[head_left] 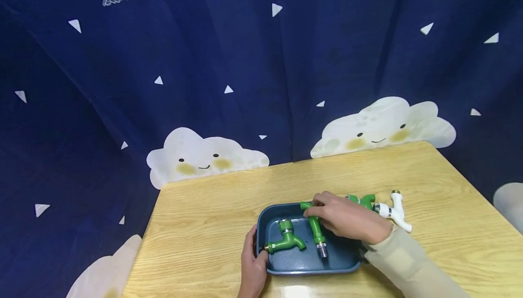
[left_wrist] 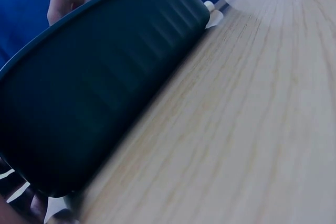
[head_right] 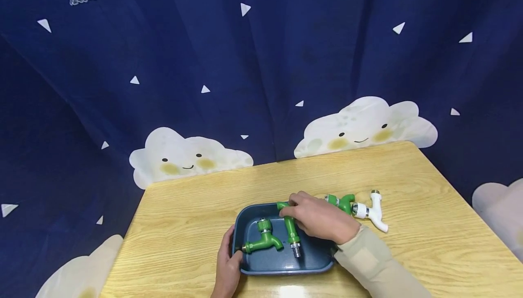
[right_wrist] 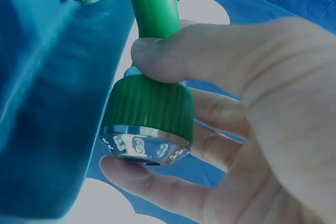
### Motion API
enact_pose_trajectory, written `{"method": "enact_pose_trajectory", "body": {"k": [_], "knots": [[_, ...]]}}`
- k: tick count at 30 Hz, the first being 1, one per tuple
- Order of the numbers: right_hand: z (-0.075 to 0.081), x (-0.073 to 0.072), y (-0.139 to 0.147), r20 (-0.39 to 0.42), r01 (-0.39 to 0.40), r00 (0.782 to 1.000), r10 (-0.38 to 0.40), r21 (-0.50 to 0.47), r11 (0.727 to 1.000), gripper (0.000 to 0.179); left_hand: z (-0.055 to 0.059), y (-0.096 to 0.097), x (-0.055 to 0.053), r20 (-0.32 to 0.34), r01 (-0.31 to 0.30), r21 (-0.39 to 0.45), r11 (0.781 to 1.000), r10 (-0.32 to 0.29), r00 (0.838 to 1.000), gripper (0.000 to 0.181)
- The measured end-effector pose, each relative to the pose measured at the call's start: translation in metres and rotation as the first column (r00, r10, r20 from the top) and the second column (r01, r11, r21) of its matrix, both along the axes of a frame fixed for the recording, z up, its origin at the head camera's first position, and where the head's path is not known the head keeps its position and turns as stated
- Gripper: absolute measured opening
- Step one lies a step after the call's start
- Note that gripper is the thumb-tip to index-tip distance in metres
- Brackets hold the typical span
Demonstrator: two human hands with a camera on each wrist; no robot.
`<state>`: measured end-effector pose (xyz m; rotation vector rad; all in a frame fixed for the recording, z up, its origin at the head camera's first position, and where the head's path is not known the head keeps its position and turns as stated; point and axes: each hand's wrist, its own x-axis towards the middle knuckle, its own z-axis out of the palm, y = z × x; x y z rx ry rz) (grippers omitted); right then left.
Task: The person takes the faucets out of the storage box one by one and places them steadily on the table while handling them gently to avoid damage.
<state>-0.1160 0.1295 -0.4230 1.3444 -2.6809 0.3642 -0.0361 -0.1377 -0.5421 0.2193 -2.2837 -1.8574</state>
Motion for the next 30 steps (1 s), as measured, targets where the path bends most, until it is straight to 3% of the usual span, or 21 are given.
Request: {"method": "enact_pose_trajectory", "body": {"k": [30], "knots": [[0.0, 0.007, 0.022, -0.006, 0.04, 0.999, -0.04, -0.028, 0.999, 0.039, 0.001, 0.001, 0.0, 0.019, 0.004, 0.018, 1.0, -0.004, 1.0, 0.076]]}}
